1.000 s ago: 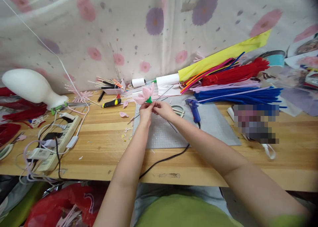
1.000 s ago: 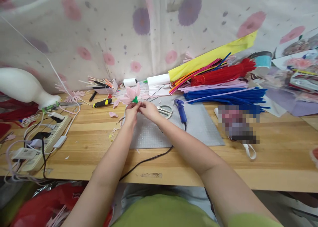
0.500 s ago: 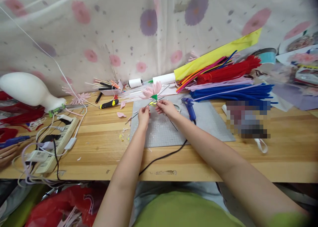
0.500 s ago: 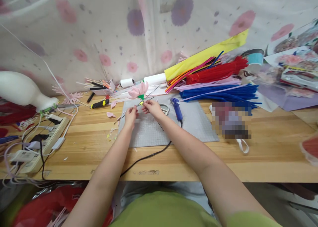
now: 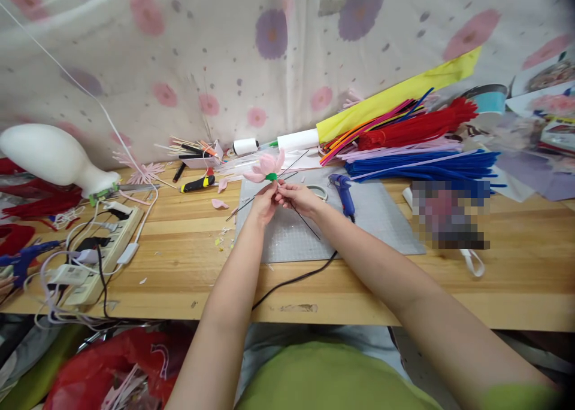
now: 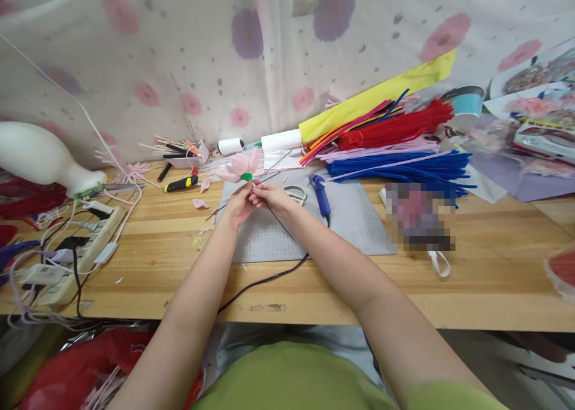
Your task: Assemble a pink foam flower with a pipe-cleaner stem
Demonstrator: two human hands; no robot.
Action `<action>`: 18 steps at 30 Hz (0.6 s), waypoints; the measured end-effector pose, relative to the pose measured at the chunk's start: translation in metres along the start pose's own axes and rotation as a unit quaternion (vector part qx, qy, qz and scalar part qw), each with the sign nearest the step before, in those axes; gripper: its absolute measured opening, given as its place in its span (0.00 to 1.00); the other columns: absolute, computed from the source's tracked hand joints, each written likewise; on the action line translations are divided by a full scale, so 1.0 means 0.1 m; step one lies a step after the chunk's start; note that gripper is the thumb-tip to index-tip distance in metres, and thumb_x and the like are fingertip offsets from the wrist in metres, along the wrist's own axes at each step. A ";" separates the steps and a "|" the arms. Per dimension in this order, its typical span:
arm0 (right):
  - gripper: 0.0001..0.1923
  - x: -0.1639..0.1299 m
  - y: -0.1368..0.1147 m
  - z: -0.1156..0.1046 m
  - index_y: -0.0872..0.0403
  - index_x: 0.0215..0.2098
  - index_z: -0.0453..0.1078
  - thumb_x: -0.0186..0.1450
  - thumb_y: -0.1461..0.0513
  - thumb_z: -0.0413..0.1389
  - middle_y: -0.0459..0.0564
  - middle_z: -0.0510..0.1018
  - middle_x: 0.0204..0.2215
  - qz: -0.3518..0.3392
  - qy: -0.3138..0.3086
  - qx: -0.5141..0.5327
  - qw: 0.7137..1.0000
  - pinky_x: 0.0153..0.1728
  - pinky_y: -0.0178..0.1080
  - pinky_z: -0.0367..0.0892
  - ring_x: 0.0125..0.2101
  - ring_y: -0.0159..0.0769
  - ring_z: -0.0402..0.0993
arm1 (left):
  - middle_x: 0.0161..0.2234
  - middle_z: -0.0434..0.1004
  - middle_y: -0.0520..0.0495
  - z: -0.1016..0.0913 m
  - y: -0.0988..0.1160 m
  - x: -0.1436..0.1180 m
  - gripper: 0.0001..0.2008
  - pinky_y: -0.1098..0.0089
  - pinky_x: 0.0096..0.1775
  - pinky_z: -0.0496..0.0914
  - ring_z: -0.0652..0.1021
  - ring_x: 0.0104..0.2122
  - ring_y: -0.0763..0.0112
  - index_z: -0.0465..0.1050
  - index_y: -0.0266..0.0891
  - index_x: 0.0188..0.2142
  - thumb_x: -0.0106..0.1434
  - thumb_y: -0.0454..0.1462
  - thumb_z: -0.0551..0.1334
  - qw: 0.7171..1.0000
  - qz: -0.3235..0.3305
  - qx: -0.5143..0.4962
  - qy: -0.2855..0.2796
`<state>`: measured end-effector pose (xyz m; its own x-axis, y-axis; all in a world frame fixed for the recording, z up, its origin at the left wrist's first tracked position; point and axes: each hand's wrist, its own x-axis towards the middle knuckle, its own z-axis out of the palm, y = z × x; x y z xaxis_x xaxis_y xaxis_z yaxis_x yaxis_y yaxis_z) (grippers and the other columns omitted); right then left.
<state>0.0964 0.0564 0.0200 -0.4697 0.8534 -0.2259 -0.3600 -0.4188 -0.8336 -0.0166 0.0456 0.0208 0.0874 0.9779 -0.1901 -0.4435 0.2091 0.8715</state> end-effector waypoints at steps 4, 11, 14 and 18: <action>0.07 -0.04 -0.02 0.04 0.57 0.27 0.68 0.64 0.66 0.53 0.44 0.75 0.19 0.031 -0.002 -0.036 0.999 0.22 0.26 0.68 0.19 0.22 0.70 | 0.22 0.73 0.51 -0.05 0.05 0.05 0.09 0.76 0.25 0.65 0.71 0.20 0.81 0.72 0.33 0.27 0.52 0.38 0.67 0.997 0.027 -0.021 0.062; 0.13 -0.36 -0.52 -0.13 0.56 0.24 0.61 0.56 0.63 0.62 0.45 0.76 0.21 -0.072 0.051 -0.206 0.975 0.26 0.31 0.70 0.22 0.26 0.73 | 0.20 0.71 0.53 -0.19 0.22 0.10 0.07 0.70 0.35 0.72 0.74 0.22 0.78 0.69 0.33 0.24 0.54 0.33 0.66 0.989 0.034 -0.042 0.135; 0.13 -0.59 -0.92 -0.44 0.55 0.26 0.63 0.56 0.58 0.61 0.46 0.77 0.23 -0.144 0.078 -0.279 0.946 0.27 0.33 0.70 0.24 0.27 0.73 | 0.20 0.71 0.52 -0.24 0.25 0.08 0.07 0.71 0.33 0.72 0.73 0.22 0.78 0.69 0.33 0.24 0.56 0.34 0.64 0.990 0.024 -0.015 0.137; 0.09 -0.73 -1.27 -1.06 0.55 0.29 0.66 0.62 0.57 0.55 0.51 0.78 0.29 -0.192 0.242 -0.407 0.859 0.31 0.38 0.70 0.26 0.31 0.73 | 0.19 0.71 0.52 -0.24 0.22 0.04 0.07 0.73 0.30 0.71 0.74 0.22 0.78 0.70 0.33 0.24 0.57 0.34 0.64 0.992 0.017 0.012 0.125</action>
<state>0.2618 0.0798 0.0889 0.0183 0.9919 0.1259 0.3629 0.1108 -0.9252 -0.0472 0.0539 0.0282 -0.1535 0.9524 -0.2634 -0.4202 0.1784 0.8897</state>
